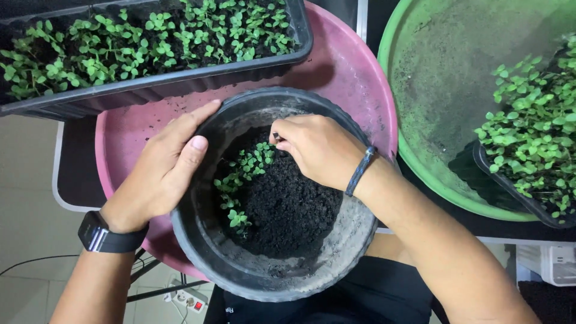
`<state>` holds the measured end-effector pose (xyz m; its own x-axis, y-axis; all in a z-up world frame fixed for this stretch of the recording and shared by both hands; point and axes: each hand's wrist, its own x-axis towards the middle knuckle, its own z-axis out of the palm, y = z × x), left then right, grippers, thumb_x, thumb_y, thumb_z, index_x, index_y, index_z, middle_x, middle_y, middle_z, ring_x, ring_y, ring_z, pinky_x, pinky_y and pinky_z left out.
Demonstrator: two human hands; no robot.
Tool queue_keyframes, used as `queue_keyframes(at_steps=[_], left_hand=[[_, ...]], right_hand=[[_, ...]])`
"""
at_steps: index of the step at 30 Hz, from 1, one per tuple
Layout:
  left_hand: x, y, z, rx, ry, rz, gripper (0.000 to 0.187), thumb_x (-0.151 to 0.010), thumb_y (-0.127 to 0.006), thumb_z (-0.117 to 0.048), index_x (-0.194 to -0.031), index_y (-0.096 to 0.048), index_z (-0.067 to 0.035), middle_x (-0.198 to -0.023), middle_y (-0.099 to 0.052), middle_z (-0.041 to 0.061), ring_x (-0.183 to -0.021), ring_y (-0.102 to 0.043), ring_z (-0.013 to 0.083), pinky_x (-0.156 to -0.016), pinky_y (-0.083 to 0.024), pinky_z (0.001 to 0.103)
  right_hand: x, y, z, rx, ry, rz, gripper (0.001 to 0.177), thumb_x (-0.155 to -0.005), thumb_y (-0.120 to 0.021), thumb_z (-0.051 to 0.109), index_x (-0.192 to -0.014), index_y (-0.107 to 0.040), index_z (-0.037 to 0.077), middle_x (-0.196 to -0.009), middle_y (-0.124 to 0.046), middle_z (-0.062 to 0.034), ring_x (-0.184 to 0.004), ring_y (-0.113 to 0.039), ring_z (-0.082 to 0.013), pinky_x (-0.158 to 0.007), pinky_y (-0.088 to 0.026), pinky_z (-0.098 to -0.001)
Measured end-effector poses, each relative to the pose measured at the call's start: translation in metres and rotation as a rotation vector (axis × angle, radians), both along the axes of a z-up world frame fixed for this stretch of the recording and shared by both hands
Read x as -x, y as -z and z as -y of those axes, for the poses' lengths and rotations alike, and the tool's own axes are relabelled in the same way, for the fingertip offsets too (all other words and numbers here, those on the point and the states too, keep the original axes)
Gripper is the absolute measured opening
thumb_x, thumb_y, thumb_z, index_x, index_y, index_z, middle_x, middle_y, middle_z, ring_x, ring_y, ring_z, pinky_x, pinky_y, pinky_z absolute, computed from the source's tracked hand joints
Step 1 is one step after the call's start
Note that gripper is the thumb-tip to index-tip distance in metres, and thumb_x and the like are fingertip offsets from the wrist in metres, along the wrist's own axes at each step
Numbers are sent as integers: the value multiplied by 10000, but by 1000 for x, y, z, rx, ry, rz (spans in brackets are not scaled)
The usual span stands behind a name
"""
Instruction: The person uses scissors to cut small seedlings from a tray and plants them one by one into a black pot filled with soil. The person repeatedly cuts seedlings and places them into the pot, arranging them in a circular pattern.
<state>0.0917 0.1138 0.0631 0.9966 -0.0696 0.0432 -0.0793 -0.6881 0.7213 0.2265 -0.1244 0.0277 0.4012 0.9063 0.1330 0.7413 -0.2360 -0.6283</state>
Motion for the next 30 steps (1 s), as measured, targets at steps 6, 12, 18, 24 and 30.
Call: queue_keyframes(at_steps=[6,12,18,24,30], left_hand=[[-2,0,0,52,15,-9,581,-1081,-301,-370,-1543,-393,-29,-1521,-519,228,-1405,-494,364,-1160,-344,457],[-1,2,0,53,8,3,536,-1075,-352,-281,-1553,-390,-41,-1450,-572,198,-1336,-546,354,-1117,-386,448],[-1,3,-2,43,18,12,538,-1073,-349,-285,-1555,-383,-48,-1487,-550,207,-1357,-532,363,-1126,-380,448],[-1,1,-1,52,11,9,546,-1069,-352,-292,-1555,-387,-46,-1458,-572,207,-1338,-545,370,-1115,-387,458],[-1,3,-2,42,19,21,551,-1076,-345,-302,-1561,-387,-44,-1357,-611,199,-1240,-586,352,-1061,-405,427]], right_hand=[[-1,-1,-1,38,-7,11,81,-967,-688,80,-912,-636,52,-870,-734,-107,-802,-694,-304,-705,-554,-442],[-1,-4,-1,41,-38,5,72,-949,-711,67,-908,-653,56,-879,-740,-80,-803,-703,-275,-744,-573,-426],[-1,-5,-1,37,-22,13,90,-967,-706,115,-916,-643,77,-842,-726,-81,-774,-691,-281,-712,-549,-436],[-1,-2,0,59,-12,14,45,-976,-674,90,-939,-663,67,-911,-759,-96,-835,-711,-304,-752,-564,-451],[0,-6,-1,-19,-19,22,96,-979,-676,97,-900,-636,60,-875,-749,-90,-814,-717,-288,-776,-555,-447]])
